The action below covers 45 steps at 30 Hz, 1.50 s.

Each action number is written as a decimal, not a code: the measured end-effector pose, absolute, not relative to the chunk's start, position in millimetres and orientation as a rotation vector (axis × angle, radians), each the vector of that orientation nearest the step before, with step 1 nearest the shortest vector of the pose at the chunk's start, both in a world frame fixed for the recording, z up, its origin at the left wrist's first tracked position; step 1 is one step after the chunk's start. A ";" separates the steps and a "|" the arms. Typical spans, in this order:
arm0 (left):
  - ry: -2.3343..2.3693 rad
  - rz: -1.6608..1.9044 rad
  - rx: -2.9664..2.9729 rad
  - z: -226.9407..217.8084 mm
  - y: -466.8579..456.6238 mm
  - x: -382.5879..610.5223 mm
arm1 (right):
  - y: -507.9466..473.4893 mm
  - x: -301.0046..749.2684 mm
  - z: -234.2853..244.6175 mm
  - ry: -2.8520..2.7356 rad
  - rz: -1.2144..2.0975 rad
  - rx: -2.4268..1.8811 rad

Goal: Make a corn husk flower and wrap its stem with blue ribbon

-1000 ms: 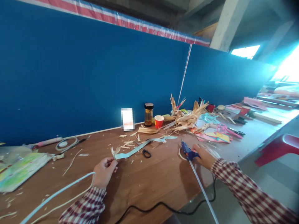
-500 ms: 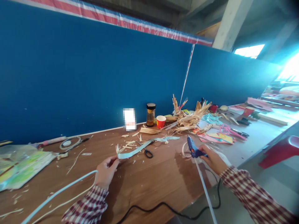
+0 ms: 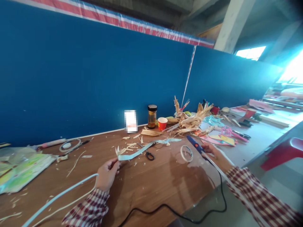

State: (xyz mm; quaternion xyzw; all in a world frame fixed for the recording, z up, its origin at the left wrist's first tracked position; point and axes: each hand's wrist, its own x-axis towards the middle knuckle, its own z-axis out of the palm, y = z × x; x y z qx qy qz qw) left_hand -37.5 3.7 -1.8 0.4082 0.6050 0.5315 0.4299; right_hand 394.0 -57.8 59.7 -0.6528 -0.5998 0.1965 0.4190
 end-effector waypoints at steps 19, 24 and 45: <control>1.358 1.340 0.849 8.7 -2.8 -29.4 | -69.8 331.1 58.1 -1.149 1.095 -1.317; 1.362 1.351 0.794 7.3 -3.0 -29.5 | -68.2 287.1 63.6 -1.319 1.101 -1.252; 1.398 1.301 0.756 12.3 -1.6 -31.2 | -51.6 182.7 34.4 -1.674 1.240 -1.129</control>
